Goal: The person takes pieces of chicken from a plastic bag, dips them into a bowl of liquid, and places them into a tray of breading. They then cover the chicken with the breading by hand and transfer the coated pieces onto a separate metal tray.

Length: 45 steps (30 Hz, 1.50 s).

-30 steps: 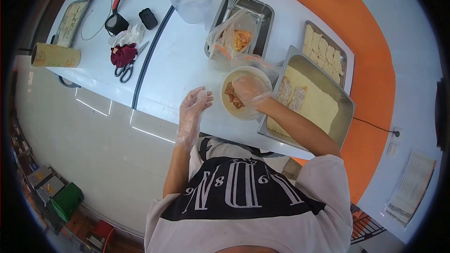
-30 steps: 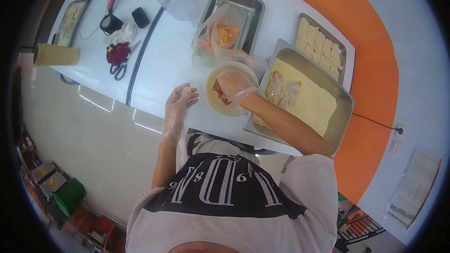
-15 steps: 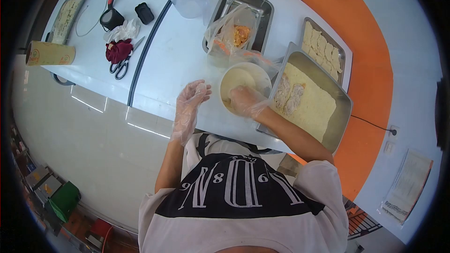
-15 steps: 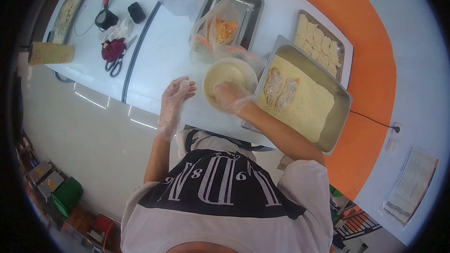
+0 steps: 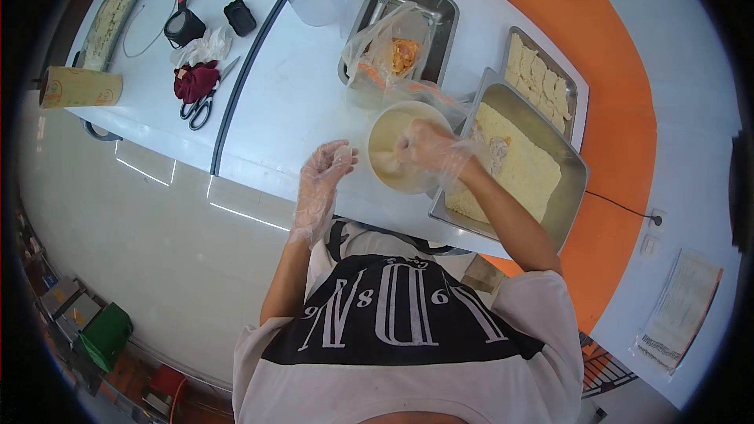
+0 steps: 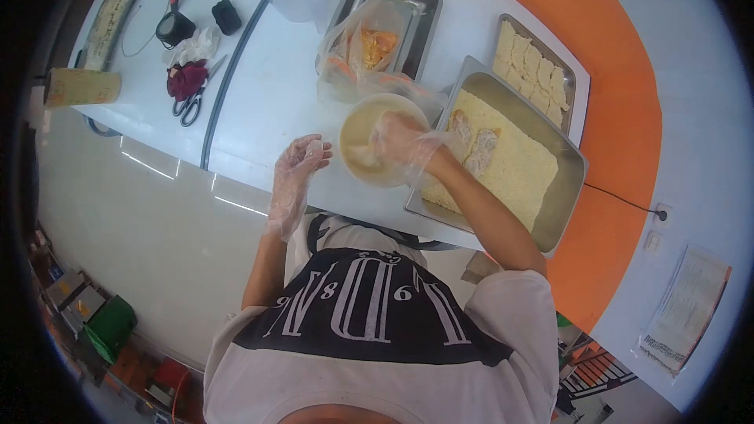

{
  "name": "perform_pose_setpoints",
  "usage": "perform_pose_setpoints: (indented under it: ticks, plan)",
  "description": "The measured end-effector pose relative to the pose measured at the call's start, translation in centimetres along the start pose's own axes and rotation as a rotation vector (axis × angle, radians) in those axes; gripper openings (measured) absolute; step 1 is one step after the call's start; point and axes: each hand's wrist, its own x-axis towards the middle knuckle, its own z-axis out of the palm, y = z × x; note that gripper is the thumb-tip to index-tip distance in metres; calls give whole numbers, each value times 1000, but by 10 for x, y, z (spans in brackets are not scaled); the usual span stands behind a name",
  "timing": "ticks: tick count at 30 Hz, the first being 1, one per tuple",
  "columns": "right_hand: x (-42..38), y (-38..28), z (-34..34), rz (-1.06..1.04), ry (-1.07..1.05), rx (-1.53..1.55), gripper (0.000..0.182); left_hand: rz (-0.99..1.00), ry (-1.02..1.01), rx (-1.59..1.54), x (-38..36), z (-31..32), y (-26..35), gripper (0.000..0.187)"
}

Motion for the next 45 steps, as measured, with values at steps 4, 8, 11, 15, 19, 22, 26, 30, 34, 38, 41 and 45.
perform_pose_setpoints:
  ticks: [4,8,11,15,19,22,26,30,34,38,41,45]
  plan:
    - [-9,8,-21,-140,320,-335,20,-36,-21,52,-4,4,9,41]
    - [-12,20,-11,-142,561,-376,19,-75,-60,119,-9,10,11,40]
    - [-20,12,7,-122,498,-378,20,-78,-101,148,-12,14,5,39]
    - [-50,-37,25,-114,334,-73,18,-3,-130,174,-7,8,-13,39]
    - [-59,-50,28,-195,303,64,29,38,-95,212,-6,9,-20,37]
    - [-54,-39,14,-117,274,94,20,60,-90,226,-6,11,-20,37]
    - [-44,0,-17,-12,456,-20,20,108,-69,360,-9,14,-18,40]
    - [-57,-9,-39,-78,632,-97,21,94,-82,363,-14,21,-14,38]
    - [-59,-14,-1,-131,564,-65,23,96,-78,266,-19,27,-16,38]
    - [-56,-21,55,-220,486,-99,18,77,-59,215,-21,31,-19,38]
    - [-55,-22,64,-258,383,-13,22,49,-40,196,-20,29,-25,36]
    - [-52,-6,23,-175,586,58,17,35,-31,173,-30,39,-18,34]
